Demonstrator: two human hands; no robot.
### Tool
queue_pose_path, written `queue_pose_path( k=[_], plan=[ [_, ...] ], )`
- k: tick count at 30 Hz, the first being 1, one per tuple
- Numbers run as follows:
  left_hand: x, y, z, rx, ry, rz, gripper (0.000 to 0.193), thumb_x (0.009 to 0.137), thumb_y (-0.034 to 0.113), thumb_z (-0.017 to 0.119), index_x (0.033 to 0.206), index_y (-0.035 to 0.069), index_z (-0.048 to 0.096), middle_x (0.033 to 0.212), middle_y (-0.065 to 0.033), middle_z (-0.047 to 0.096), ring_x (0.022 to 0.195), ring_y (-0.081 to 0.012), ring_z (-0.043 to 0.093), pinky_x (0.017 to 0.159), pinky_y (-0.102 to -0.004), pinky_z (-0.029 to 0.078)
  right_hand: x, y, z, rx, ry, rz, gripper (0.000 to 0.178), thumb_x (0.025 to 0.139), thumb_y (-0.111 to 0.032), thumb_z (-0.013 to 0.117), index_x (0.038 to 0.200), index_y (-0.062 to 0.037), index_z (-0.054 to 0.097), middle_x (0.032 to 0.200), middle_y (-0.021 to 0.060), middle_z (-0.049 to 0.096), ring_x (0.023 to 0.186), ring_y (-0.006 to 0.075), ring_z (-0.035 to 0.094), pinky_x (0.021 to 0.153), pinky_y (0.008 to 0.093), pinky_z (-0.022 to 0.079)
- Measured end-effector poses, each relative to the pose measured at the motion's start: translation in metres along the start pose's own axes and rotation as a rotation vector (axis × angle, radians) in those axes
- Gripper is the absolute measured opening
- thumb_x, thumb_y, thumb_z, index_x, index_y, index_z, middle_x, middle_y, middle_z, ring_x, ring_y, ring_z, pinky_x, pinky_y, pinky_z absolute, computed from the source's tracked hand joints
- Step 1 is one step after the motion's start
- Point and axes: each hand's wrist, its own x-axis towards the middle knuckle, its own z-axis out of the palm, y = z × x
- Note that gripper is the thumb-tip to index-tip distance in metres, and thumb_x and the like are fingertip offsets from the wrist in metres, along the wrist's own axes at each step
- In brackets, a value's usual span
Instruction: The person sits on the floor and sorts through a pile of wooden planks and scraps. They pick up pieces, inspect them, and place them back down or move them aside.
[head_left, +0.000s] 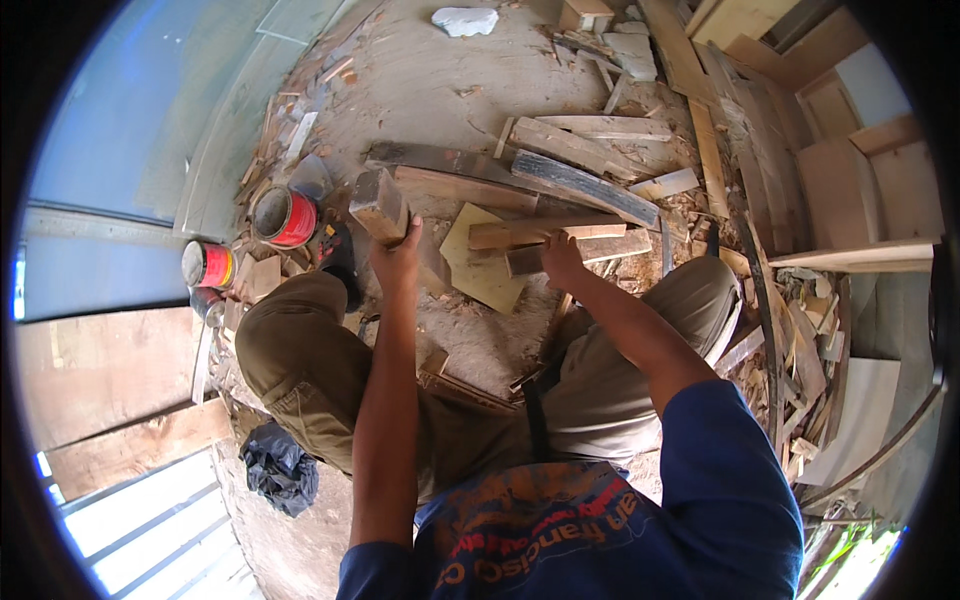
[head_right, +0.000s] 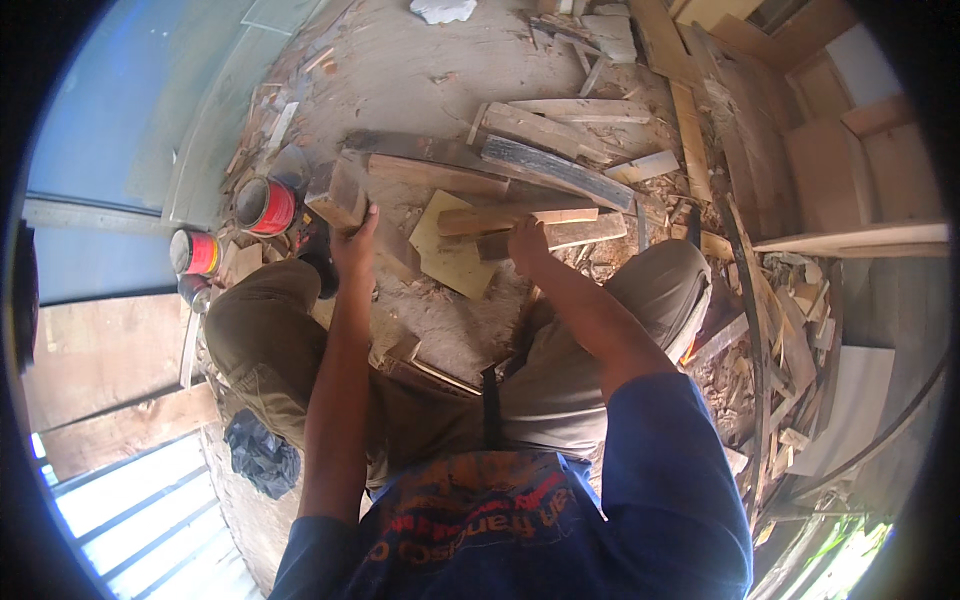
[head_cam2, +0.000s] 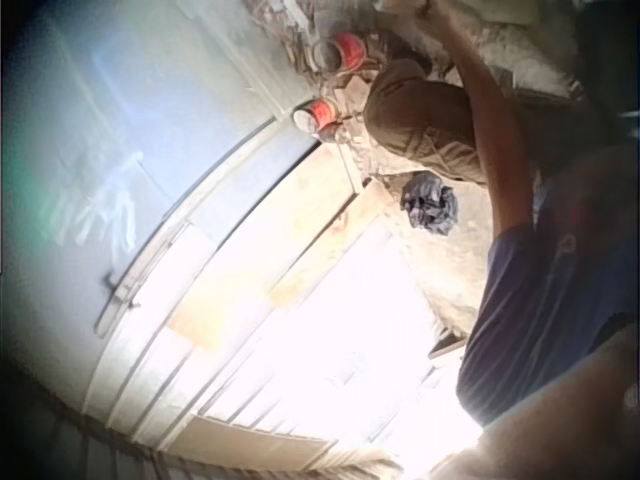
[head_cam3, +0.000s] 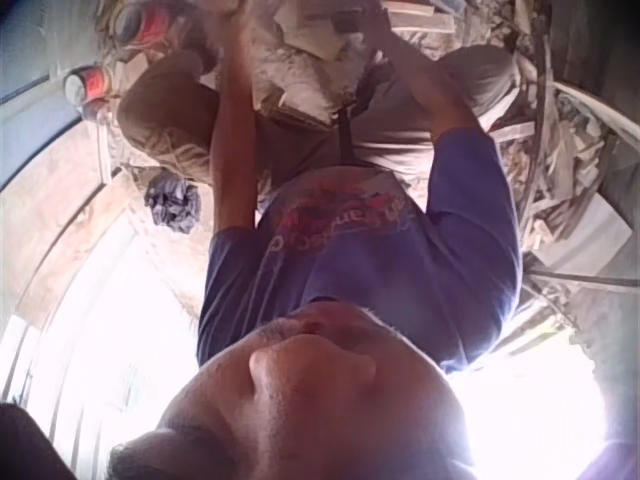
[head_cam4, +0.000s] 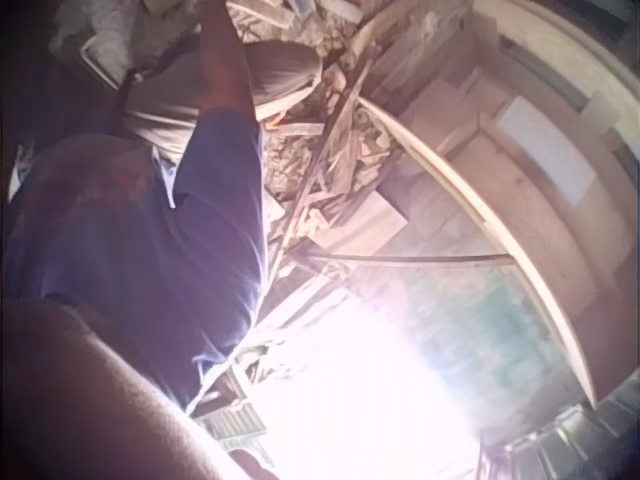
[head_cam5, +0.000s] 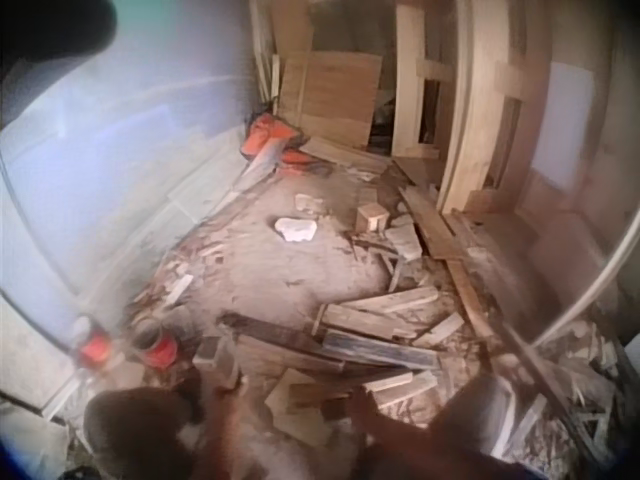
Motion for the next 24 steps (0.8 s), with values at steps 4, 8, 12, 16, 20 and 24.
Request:
queue_pose_path(
  k=[4,8,12,16,20,24],
  plan=[
    [-0.008,0.008,0.02,-0.013,-0.05,0.045,0.053,0.08,0.018,0.084,0.124,0.0,0.06,0.119,-0.0059,0.065,0.106,-0.0168,0.06,0.094,-0.0318,0.044,0.003,0.005,0.083,-0.088,0.188,0.101,0.109,0.065,-0.039,0.087,0.148,0.0042,0.032,0.146,0.0333,0.037,0.136,0.048,0.037,0.108,0.0559,0.036],
    [-0.003,-0.002,0.005,-0.001,0.083,0.073,0.047,0.078,0.017,0.085,0.116,-0.001,0.064,0.11,-0.0075,0.068,0.097,-0.0161,0.063,0.088,-0.031,0.047,-0.003,-0.007,0.027,-0.113,0.083,-0.083,0.075,0.087,-0.022,0.067,0.149,0.0008,0.031,0.144,0.0271,0.042,0.136,0.0424,0.039,0.108,0.0552,0.037],
    [-0.008,0.004,0.014,-0.047,0.081,0.089,0.042,0.078,0.014,0.085,0.112,-0.001,0.065,0.108,-0.0076,0.069,0.095,-0.0156,0.063,0.087,-0.0305,0.048,0.001,0.002,0.045,-0.1,0.326,-0.198,0.062,0.09,-0.021,0.062,0.144,-0.0008,0.04,0.132,0.0198,0.053,0.132,0.0344,0.045,0.105,0.0546,0.039],
    [-0.003,-0.003,0.013,-0.084,0.073,0.19,0.041,0.079,0.013,0.085,0.112,-0.002,0.065,0.109,-0.0085,0.069,0.096,-0.0162,0.064,0.086,-0.0307,0.049,0.014,-0.007,0.044,-0.099,0.332,-0.142,0.05,0.088,-0.018,0.064,0.133,-0.001,0.051,0.127,0.018,0.055,0.129,0.033,0.047,0.104,0.0552,0.039],
    [-0.022,-0.025,0.023,-0.174,0.154,0.241,0.042,0.08,0.014,0.084,0.113,-0.002,0.065,0.111,-0.0096,0.069,0.096,-0.0179,0.064,0.087,-0.0323,0.05,0.013,-0.003,0.034,-0.083,0.275,-0.199,0.05,0.084,-0.021,0.068,0.128,-0.0008,0.054,0.126,0.0177,0.055,0.125,0.0341,0.049,0.101,0.0541,0.04],
    [-0.022,-0.059,0.025,-0.158,0.208,0.122,0.047,0.08,0.018,0.085,0.117,-0.001,0.063,0.109,-0.0107,0.069,0.094,-0.0193,0.065,0.086,-0.0348,0.051,0.01,0.021,0.013,0.097,0.147,-0.298,0.077,0.066,-0.034,0.086,0.13,-0.004,0.056,0.139,0.0164,0.048,0.13,0.034,0.046,0.106,0.0576,0.037]
  ],
)
